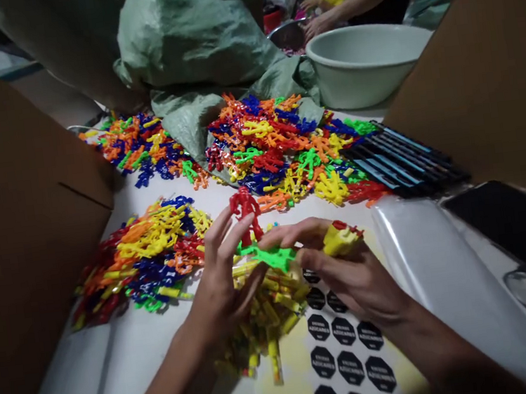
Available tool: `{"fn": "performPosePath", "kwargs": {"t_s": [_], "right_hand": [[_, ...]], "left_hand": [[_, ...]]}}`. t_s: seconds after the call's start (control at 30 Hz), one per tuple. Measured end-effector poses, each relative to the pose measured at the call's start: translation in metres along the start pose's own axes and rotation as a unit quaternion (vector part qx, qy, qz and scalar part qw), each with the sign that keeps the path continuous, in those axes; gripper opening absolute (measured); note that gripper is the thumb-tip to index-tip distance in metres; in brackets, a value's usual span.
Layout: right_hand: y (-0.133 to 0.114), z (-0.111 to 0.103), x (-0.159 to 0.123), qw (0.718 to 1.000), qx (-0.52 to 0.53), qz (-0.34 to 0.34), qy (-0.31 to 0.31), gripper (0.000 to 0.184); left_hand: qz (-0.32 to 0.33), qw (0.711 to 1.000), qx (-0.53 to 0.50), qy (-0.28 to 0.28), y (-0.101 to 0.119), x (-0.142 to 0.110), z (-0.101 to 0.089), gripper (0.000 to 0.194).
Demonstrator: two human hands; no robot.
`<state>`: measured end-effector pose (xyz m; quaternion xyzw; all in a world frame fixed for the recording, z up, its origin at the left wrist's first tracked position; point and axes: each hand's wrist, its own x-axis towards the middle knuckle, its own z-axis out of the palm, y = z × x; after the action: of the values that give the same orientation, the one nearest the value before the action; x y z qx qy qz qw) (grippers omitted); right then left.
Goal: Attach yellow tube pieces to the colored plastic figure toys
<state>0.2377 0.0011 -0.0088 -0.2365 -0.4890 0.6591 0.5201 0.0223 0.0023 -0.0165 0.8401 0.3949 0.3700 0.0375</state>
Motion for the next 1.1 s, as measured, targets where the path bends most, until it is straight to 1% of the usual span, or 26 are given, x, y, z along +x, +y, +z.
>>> {"fn": "performPosePath", "kwargs": {"t_s": [0.07, 0.13, 0.23, 0.33, 0.43, 0.5, 0.53, 0.6, 0.67, 0.7, 0.8, 0.87, 0.93, 1.0, 1.03, 1.1], "right_hand": [[0.008, 0.002, -0.001, 0.996, 0.073, 0.051, 0.008, 0.009], [0.015, 0.003, 0.000, 0.990, 0.112, 0.076, 0.035, 0.010], [0.021, 0.004, 0.004, 0.984, 0.131, 0.095, 0.074, 0.015], [0.022, 0.003, 0.007, 0.986, 0.072, 0.100, 0.116, 0.023], [0.020, -0.004, 0.009, 0.980, -0.007, 0.085, 0.180, 0.026], [0.017, -0.010, 0.010, 0.974, -0.006, 0.092, 0.208, 0.032], [0.015, -0.012, 0.010, 0.973, 0.004, 0.111, 0.203, 0.035], [0.011, -0.015, 0.011, 0.971, 0.022, 0.181, 0.155, 0.040], [0.008, -0.015, 0.011, 0.967, 0.022, 0.237, 0.088, 0.041], [0.007, -0.015, 0.011, 0.967, 0.017, 0.245, 0.063, 0.040], [0.004, -0.013, 0.010, 0.973, -0.023, 0.227, 0.025, 0.032], [0.004, -0.013, 0.009, 0.977, -0.052, 0.209, 0.014, 0.030], [0.004, -0.012, 0.007, 0.979, -0.065, 0.192, 0.012, 0.033], [0.006, -0.011, 0.005, 0.981, -0.067, 0.180, 0.029, 0.037], [0.006, -0.011, 0.005, 0.981, -0.063, 0.178, 0.040, 0.036], [0.007, -0.011, 0.003, 0.982, -0.047, 0.179, 0.044, 0.027]], "left_hand": [[-0.008, 1.000, -0.010, 0.021, 0.001, 0.001, -0.004, 0.053], [-0.013, 0.999, -0.004, 0.042, 0.002, 0.003, -0.007, 0.040], [-0.040, 0.999, -0.008, 0.027, 0.002, 0.004, -0.007, 0.036], [-0.056, 0.998, -0.021, -0.004, 0.000, 0.002, -0.004, 0.030], [-0.075, 0.997, -0.010, -0.031, -0.004, -0.001, -0.003, 0.019], [-0.094, 0.995, 0.000, -0.039, -0.006, -0.001, -0.006, 0.011], [-0.103, 0.994, 0.000, -0.040, -0.006, -0.001, -0.008, 0.008], [-0.124, 0.991, -0.029, -0.046, -0.005, 0.000, -0.012, 0.011], [-0.161, 0.978, -0.116, -0.058, -0.005, -0.001, -0.017, 0.020], [-0.190, 0.964, -0.171, -0.067, -0.005, -0.001, -0.018, 0.022], [-0.277, 0.904, -0.309, -0.103, -0.006, -0.004, -0.021, 0.022], [-0.302, 0.875, -0.359, -0.121, -0.008, -0.004, -0.023, 0.020], [-0.298, 0.867, -0.375, -0.135, -0.010, -0.003, -0.025, 0.020], [-0.293, 0.873, -0.365, -0.140, -0.012, 0.000, -0.027, 0.019], [-0.291, 0.876, -0.359, -0.138, -0.013, 0.000, -0.028, 0.019], [-0.292, 0.877, -0.359, -0.132, -0.016, 0.001, -0.029, 0.021]]}}
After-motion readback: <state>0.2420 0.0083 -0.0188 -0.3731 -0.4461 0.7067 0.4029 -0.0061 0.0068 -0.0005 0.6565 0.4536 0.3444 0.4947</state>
